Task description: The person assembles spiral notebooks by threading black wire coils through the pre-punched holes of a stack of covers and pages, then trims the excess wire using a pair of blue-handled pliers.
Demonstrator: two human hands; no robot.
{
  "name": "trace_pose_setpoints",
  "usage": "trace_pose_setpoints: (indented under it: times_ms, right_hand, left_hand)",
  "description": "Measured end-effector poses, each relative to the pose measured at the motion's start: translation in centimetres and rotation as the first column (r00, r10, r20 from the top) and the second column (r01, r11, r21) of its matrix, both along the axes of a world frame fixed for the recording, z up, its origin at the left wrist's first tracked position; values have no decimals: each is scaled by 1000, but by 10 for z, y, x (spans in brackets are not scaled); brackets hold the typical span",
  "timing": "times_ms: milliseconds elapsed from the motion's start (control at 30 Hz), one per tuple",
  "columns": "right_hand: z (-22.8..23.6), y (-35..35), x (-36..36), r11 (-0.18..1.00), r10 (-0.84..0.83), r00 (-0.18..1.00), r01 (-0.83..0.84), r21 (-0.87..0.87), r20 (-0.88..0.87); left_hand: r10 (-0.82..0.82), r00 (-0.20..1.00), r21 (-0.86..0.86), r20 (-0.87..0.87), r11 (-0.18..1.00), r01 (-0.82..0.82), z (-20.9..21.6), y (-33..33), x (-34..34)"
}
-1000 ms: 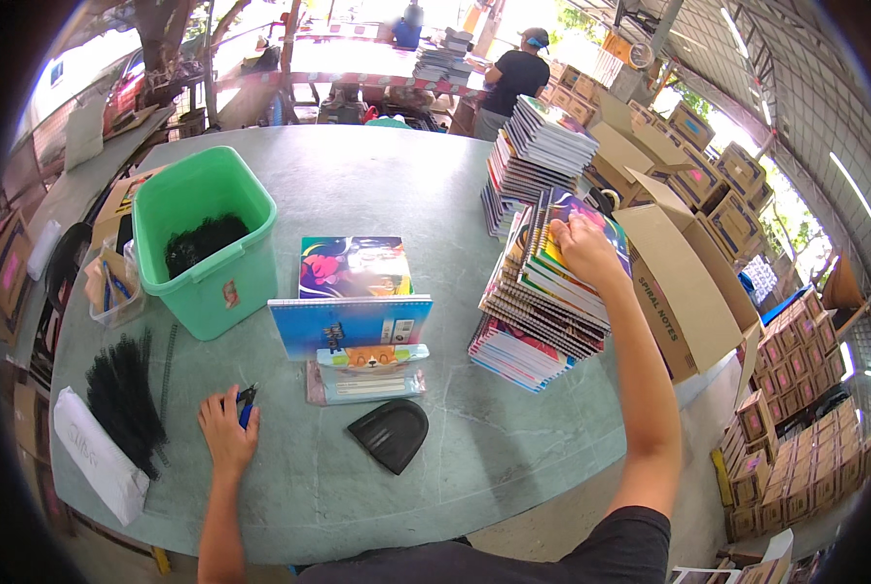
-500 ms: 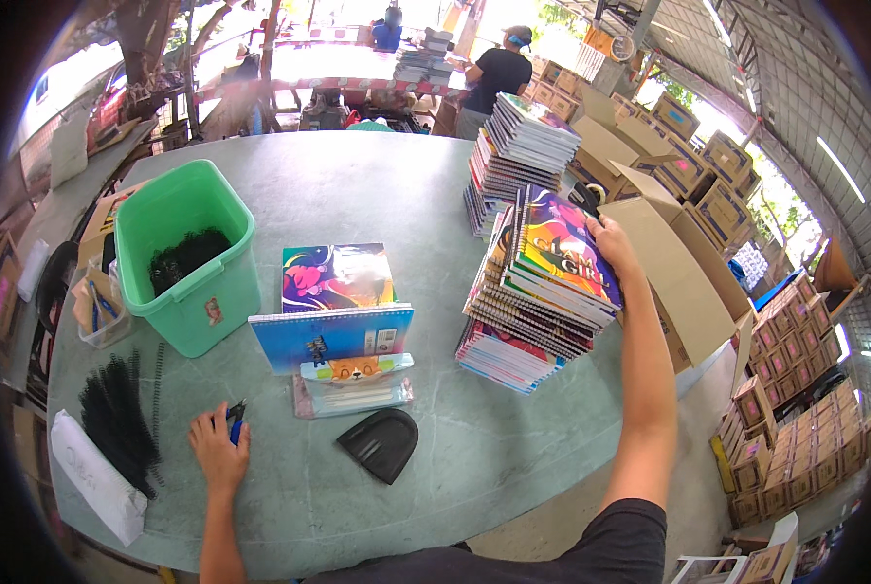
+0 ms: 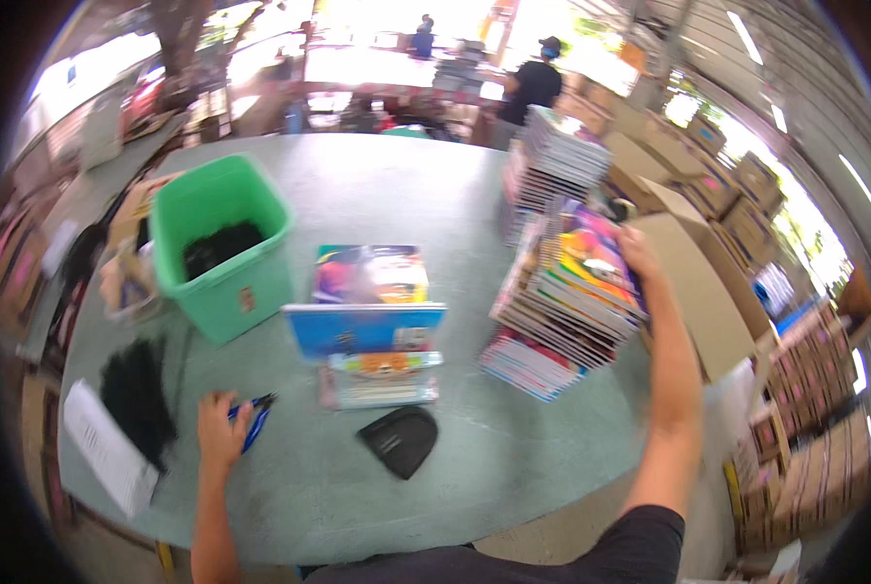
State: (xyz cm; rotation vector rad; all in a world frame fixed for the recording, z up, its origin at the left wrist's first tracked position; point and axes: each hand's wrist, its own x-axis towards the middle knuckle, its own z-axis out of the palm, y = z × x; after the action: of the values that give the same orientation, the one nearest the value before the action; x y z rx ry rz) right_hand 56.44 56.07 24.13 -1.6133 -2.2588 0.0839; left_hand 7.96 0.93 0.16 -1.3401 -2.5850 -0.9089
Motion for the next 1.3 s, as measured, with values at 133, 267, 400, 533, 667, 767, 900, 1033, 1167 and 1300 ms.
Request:
trace_pose_setpoints:
  times_ms: [133,267,400,533,667,767,900,1033,1167,1300]
  right_hand:
    - [27,-61,-37,892,70,987,-126,433,143]
    - [47,-218,-156,730,603,792,-502,464,-91]
    - [-5,-306,-228,564,789,614,-741,364,29]
    - [-65,-314,-265,532,844,523,-790,304,-117]
    - [-97,-320,-317,522,841,533,-760,388,-87]
    - [-108,-319,-334,562,824,557,-776,285,-108]
    - [-103,-329,-332,547,836,534,-790,278,-127]
    - [-96,-324,-327,559,828,530,-807,189,-184]
    - [-88,-321,-324,520,831,492,-853,49,-259]
    - [-87,-330,-330,522,845,510,-851,47,-159]
  left_hand:
    - [438,895,-218,-84,868,-446,34,-37,-51]
    - [390,858,-435,-334,744,-507,-21,-56,-86]
    - [345,904,-547,-254,719,-428,15,-46,-87]
    - [478,877,-179,-55,859,-480,67,-21,-66]
    - [300,938,-15,-177,952,-307,34,-29,-62]
    - [176,975,-196,136,969,-148,24,-31,-67]
    - [147,981,-277,128,955,-107,13,-32,-81]
    - [69,993,74,-97,995,-62,48,-12,-66]
    - [51,998,316,-36,948,-37,101,0,-33]
    - [-360,764,728,535,655,-201,138,19,-21]
